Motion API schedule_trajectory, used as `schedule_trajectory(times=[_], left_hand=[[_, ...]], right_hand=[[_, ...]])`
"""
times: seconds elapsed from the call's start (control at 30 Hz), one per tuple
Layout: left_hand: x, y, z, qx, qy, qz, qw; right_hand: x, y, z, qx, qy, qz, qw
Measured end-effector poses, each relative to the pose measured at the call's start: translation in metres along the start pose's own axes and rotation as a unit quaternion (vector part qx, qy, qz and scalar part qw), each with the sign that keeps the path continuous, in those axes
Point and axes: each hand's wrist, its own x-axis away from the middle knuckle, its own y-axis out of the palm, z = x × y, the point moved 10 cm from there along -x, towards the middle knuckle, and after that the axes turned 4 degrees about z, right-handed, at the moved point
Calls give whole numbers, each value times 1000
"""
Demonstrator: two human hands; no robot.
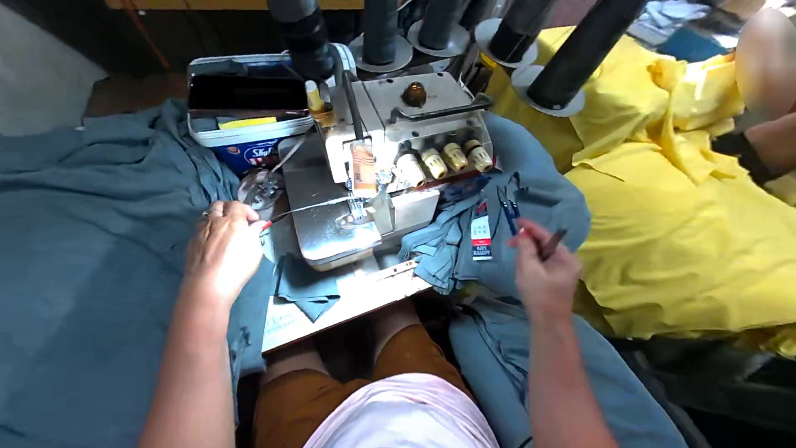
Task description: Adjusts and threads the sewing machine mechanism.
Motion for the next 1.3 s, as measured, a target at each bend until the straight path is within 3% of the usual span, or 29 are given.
schedule_trajectory(times=[0.1,0.17,0.23,0.37,0.47,0.53,0.6,0.7,0.77,0.83,0.9,0.97,1.07,1.3], left_hand=[[9,-31,74,61,142,89,984],[6,-23,101,118,202,85,968],[-9,-4,116,123,234,61,962],[-39,39,117,94,318,173,927],[-33,48,122,26,334,192,923],[-20,41,121,-4,325,208,923],[-1,22,127,-7,285,101,953],[6,14,129,-7,267,31,963],[10,13,131,-40,271,4,962],[19,6,135,-75,225,-85,968],[17,5,125,-42,243,-40,968],[18,7,117,-22,285,17,958],[20,8,118,-21,303,14,953],[24,5,121,17,327,26,945]], right_hand=[[-47,8,53,158,67,-48,984],[-60,28,75,210,96,-99,968],[-65,40,87,242,87,-113,960],[-73,39,99,259,81,-106,957],[-70,11,86,143,96,-47,984],[-55,-1,61,-30,109,-14,993],[-32,10,27,-213,148,-52,964],[7,55,-20,-330,191,-175,908],[28,86,-48,-363,157,-253,883],[34,103,-80,-325,47,-275,904],[33,109,-108,-190,-110,-239,946],[34,118,-124,-67,-199,-208,955],[34,129,-141,-2,-243,-202,949],[36,144,-157,13,-264,-229,937]])
